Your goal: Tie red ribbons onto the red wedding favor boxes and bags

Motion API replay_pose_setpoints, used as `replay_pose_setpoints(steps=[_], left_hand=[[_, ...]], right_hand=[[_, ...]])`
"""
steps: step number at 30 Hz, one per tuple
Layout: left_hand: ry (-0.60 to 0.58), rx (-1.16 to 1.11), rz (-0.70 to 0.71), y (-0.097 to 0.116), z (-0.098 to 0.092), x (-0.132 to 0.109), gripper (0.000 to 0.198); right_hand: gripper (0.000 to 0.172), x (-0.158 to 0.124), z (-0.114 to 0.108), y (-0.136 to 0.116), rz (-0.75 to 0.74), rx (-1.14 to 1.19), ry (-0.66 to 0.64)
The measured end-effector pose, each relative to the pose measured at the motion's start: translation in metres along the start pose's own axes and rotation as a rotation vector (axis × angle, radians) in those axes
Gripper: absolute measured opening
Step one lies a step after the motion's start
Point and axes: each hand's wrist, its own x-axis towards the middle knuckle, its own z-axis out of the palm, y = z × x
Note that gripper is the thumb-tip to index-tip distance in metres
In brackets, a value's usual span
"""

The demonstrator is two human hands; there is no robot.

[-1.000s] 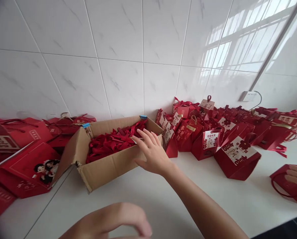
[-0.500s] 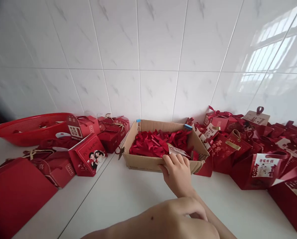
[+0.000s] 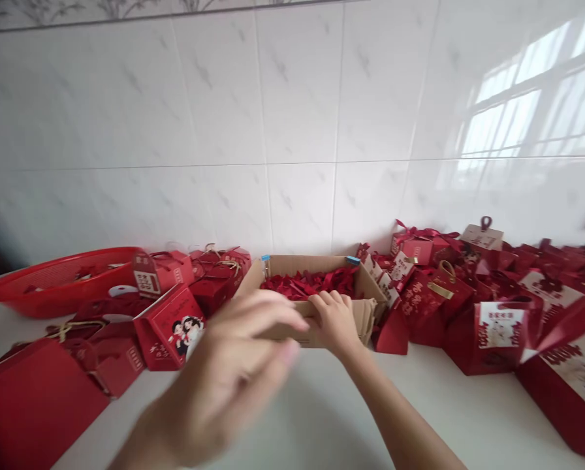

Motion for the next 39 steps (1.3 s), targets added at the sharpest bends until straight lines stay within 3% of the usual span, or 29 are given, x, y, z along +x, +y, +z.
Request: replay_pose_setpoints(steps=[3,5,9,14,20,26,31,35,39], left_hand=[[0.004,0.188,-0.258,-0.031,-0.03,-0.011,0.035],[-0.046,0.307,-0.354,-0.052,-0.038,-0.016,0.037],[-0.262,0.478,-0.489,-0.072,-0.022,-0.013,0.039],[-0.391,0.564,-0.455,-0.078,0.014,0.005,0.026],[-0.444,0.652,-0.454,-0.096,0.04,0.034,0.021],[-0.408,0.679,-0.456,-0.112,0.072,0.07,0.018],[-0.37,0.699,-0.449,-0.131,0.091,0.097,0.03],[-0.433,0.674,-0.328,-0.143,0.104,0.107,0.032],[-0.494,0.706,-0.301,-0.155,0.111,0.108,0.033]], right_hand=[[0.012,-0.01,-0.003,-0.013,0.072,-0.112,-0.096],[0.013,-0.019,-0.004,-0.02,0.098,-0.152,-0.13],[0.019,-0.036,-0.007,-0.029,0.095,-0.168,-0.167],[0.033,-0.053,-0.013,-0.035,0.069,-0.177,-0.207],[0.046,-0.074,-0.017,-0.043,0.031,-0.203,-0.201],[0.048,-0.077,-0.014,-0.046,0.045,-0.204,-0.166],[0.047,-0.077,-0.016,-0.046,0.048,-0.199,-0.162],[0.045,-0.076,-0.016,-0.046,0.046,-0.19,-0.161],[0.042,-0.074,-0.016,-0.046,0.045,-0.196,-0.141]])
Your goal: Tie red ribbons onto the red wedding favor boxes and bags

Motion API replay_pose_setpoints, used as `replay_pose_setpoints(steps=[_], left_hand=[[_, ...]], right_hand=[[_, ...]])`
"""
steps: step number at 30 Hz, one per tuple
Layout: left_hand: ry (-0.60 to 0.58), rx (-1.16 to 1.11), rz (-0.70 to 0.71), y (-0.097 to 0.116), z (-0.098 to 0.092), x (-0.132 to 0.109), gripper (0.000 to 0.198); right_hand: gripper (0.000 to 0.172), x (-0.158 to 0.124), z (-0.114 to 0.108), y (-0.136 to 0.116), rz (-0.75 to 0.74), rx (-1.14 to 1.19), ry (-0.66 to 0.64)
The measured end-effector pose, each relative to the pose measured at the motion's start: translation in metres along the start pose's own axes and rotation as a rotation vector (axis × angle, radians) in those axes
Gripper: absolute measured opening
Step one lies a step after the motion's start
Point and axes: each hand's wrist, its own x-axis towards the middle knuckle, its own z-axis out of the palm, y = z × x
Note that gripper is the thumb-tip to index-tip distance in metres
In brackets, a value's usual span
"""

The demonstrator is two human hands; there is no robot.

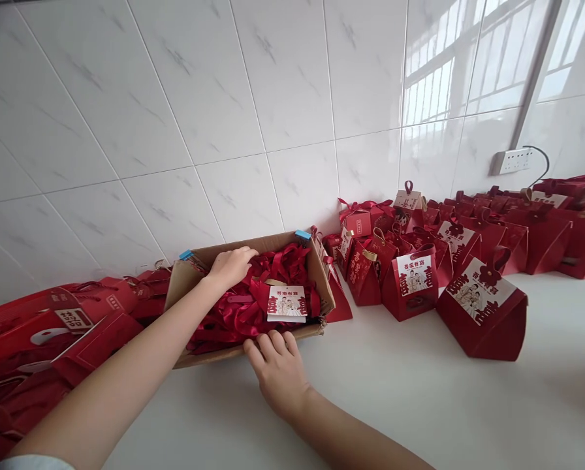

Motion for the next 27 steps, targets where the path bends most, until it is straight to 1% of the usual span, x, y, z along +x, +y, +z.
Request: replay_pose_setpoints(steps=[2,5,7,9,10,12,15,18,19,21,23,24,25,27], left_hand=[[0.004,0.021,-0.006,-0.004,0.002,0.001,0.032],[0.062,0.039,-0.022,-0.011,-0.003,-0.005,0.032],[0.125,0.045,-0.051,-0.016,-0.012,-0.012,0.029],[0.195,0.046,-0.098,-0.02,-0.024,-0.02,0.023],[0.23,0.045,-0.125,-0.022,-0.03,-0.025,0.023],[0.29,0.032,-0.172,-0.025,-0.042,-0.033,0.031],[0.331,-0.009,-0.201,-0.026,-0.057,-0.046,0.034],[0.306,-0.067,-0.192,-0.026,-0.065,-0.059,0.035],[0.271,-0.093,-0.173,-0.027,-0.066,-0.063,0.033],[0.164,-0.155,-0.11,-0.029,-0.063,-0.069,0.026],[0.076,-0.21,-0.055,-0.031,-0.056,-0.069,0.025],[0.06,-0.228,-0.045,-0.031,-0.051,-0.068,0.028],[0.06,-0.24,-0.045,-0.031,-0.045,-0.064,0.031],[0.069,-0.254,-0.051,-0.029,-0.03,-0.054,0.03]], right_hand=[[0.04,0.001,0.0,0.0,-0.001,0.002,0.014],[0.04,0.001,-0.001,0.0,0.002,-0.001,0.018],[0.041,0.001,-0.001,0.0,0.006,-0.002,0.002],[0.042,0.001,-0.001,-0.001,0.008,-0.001,-0.01],[0.043,0.001,-0.001,-0.001,0.008,0.0,-0.014],[0.044,0.001,-0.002,-0.001,0.006,0.001,-0.02],[0.046,0.001,-0.002,-0.001,0.01,0.003,-0.025],[0.046,0.0,-0.002,-0.001,0.023,0.005,-0.019],[0.046,0.0,-0.002,-0.001,0.025,0.004,-0.017],[0.047,0.0,-0.002,-0.001,0.021,0.004,-0.015],[0.048,0.0,-0.001,-0.002,0.016,0.001,-0.005],[0.048,0.0,-0.001,-0.002,0.015,-0.002,0.003],[0.047,0.0,-0.001,-0.002,0.015,-0.007,0.012],[0.047,0.0,0.0,-0.003,0.018,-0.014,0.02]])
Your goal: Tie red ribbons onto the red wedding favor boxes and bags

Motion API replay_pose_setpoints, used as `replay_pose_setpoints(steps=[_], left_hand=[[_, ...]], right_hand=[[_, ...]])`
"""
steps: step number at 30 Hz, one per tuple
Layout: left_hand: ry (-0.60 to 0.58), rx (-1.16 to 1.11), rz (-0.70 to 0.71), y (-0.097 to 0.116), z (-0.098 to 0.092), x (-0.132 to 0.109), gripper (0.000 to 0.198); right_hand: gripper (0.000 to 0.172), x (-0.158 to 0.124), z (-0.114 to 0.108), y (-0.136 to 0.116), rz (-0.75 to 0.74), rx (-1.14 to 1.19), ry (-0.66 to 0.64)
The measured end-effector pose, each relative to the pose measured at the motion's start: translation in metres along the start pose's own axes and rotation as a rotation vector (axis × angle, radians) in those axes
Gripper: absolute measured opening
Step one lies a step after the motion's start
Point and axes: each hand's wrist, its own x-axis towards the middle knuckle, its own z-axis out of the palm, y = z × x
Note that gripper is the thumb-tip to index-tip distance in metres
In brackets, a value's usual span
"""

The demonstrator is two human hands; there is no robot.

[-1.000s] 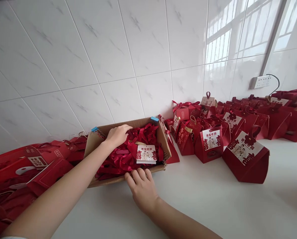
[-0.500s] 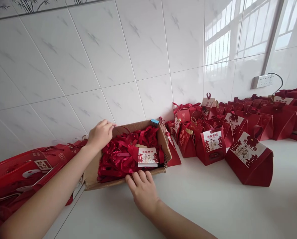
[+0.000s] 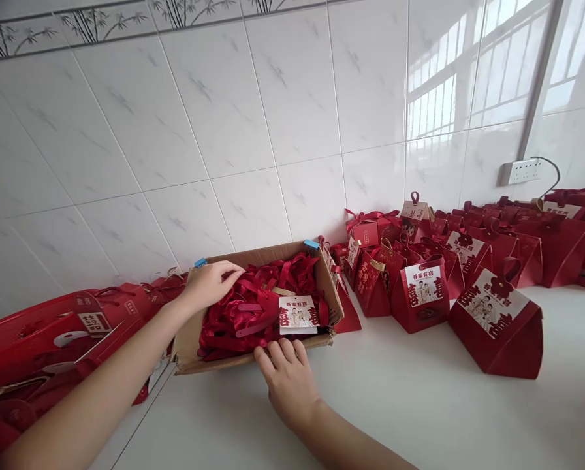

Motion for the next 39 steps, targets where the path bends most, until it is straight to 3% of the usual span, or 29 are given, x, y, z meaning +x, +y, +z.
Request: replay_pose_setpoints(steps=[6,14,18,24,30,39], left_hand=[[-0.147,0.046,-0.037,-0.006,0.035,0.018,0.033],[-0.311,0.14,0.013,-0.018,0.025,-0.022,0.028],[-0.269,0.164,0.038,-0.013,0.024,-0.024,0.027],[-0.15,0.158,-0.033,-0.009,0.039,0.009,0.03],[-0.188,0.109,-0.039,-0.005,0.052,0.025,0.031],[-0.212,0.135,-0.132,-0.004,0.055,0.025,0.03]], right_hand=[[0.048,-0.001,0.003,-0.001,0.007,0.004,0.011],[0.047,-0.001,0.004,-0.001,0.013,0.007,0.002],[0.048,-0.001,0.005,-0.001,0.006,0.009,-0.003],[0.049,0.0,0.004,0.0,0.01,0.017,0.014],[0.047,0.001,0.002,0.0,-0.003,0.011,-0.004],[0.041,0.003,0.002,0.003,-0.011,0.01,-0.075]])
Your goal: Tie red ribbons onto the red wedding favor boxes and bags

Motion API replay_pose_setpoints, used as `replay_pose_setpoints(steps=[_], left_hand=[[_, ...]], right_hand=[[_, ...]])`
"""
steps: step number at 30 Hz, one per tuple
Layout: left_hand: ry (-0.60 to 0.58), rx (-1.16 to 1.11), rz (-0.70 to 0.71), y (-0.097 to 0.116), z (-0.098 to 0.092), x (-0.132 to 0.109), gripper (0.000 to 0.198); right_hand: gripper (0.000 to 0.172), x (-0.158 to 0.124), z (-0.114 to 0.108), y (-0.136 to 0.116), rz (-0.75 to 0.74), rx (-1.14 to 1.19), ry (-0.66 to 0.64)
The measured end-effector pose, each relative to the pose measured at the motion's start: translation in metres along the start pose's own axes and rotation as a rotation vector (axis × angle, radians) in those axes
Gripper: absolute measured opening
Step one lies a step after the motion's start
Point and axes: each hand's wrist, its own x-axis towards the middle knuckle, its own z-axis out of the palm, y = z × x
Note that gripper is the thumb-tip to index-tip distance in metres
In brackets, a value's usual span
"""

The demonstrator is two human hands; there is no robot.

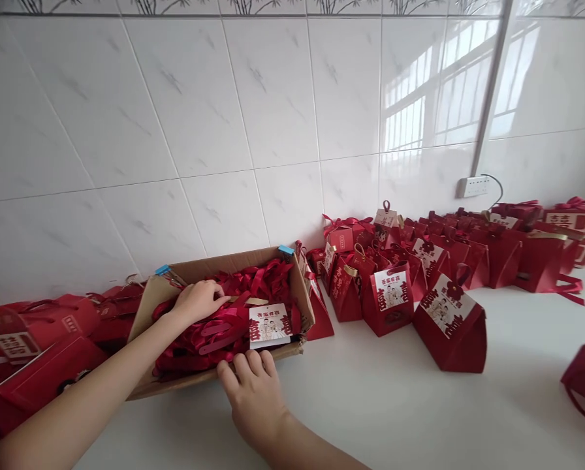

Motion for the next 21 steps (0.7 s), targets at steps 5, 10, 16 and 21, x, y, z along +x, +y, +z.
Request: replay_pose_setpoints(steps=[5,10,16,21], left_hand=[[0.015,-0.056,0.015,-0.004,0.002,0.005,0.026],[0.124,-0.157,0.046,-0.005,0.002,0.009,0.023],[0.206,-0.28,0.084,0.002,-0.01,-0.007,0.023],[0.33,-0.421,0.091,0.012,-0.032,-0.029,0.022]], right_hand=[[0.035,0.002,-0.001,0.002,0.002,0.0,-0.011],[0.03,0.003,-0.001,0.004,-0.002,0.001,0.014],[0.032,0.001,-0.003,0.003,0.002,0.025,0.045],[0.036,0.001,-0.003,0.004,0.0,0.035,0.013]])
